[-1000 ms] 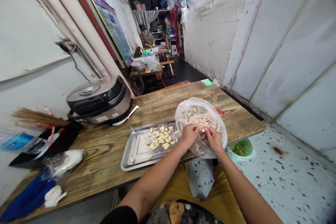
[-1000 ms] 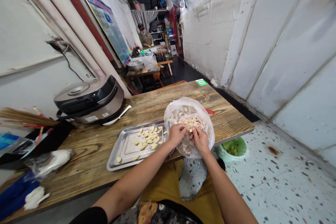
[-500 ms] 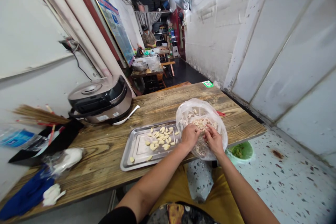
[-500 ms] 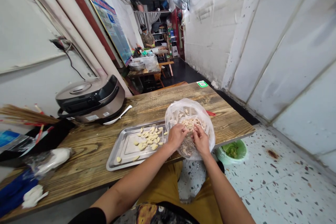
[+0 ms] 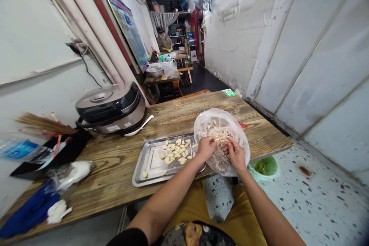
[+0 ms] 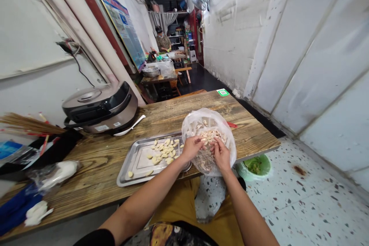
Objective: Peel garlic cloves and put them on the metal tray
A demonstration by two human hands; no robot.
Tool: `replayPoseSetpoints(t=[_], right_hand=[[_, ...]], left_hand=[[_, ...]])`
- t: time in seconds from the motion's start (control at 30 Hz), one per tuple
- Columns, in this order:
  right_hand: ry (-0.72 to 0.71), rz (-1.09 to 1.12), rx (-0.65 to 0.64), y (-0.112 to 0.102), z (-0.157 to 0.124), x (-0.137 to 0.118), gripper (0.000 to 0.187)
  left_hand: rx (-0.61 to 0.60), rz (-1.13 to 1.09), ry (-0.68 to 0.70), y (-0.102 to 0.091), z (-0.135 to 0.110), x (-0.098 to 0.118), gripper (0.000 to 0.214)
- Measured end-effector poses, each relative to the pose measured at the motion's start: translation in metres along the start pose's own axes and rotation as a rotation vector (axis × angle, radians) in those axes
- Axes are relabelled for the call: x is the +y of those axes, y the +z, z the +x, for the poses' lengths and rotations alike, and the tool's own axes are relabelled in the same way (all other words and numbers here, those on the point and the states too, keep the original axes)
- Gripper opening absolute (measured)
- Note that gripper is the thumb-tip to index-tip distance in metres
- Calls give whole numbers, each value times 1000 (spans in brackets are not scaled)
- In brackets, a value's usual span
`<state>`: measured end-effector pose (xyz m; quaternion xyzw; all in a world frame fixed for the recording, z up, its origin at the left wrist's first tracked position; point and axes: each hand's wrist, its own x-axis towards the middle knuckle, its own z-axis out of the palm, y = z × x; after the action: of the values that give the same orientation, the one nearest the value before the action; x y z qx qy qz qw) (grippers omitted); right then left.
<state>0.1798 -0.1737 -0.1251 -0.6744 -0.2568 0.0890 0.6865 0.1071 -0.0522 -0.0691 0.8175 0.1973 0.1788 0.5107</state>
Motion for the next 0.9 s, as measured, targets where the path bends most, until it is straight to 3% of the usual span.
replayPoseSetpoints(t=[0.07, 0.17, 0.3, 0.4, 0.5, 0.63, 0.8, 0.9], right_hand=[[-45, -21, 46, -1, 0, -1, 39], [-183, -213, 72, -11, 7, -8, 32], [-335, -611, 17, -30, 25, -18, 27], [-269, -861, -87, -34, 33, -21, 24], [-193, -953, -170, -30, 32, -20, 22], [-233, -824, -260, -25, 29, -21, 27], [-276, -960, -180, -29, 26, -33, 22], [-326, -1068, -243, -29, 19, -41, 21]], left_hand=[[97, 48, -4, -19, -5, -1, 21], [251, 306, -3, -60, -19, -1, 16], [229, 704, -61, -113, -43, -4, 19], [195, 812, -34, -137, -60, -11, 26], [128, 870, -64, -148, -72, -22, 30], [61, 870, -123, -153, -81, -33, 33], [69, 858, -138, -155, -84, -32, 35], [101, 854, -101, -157, -82, -30, 36]])
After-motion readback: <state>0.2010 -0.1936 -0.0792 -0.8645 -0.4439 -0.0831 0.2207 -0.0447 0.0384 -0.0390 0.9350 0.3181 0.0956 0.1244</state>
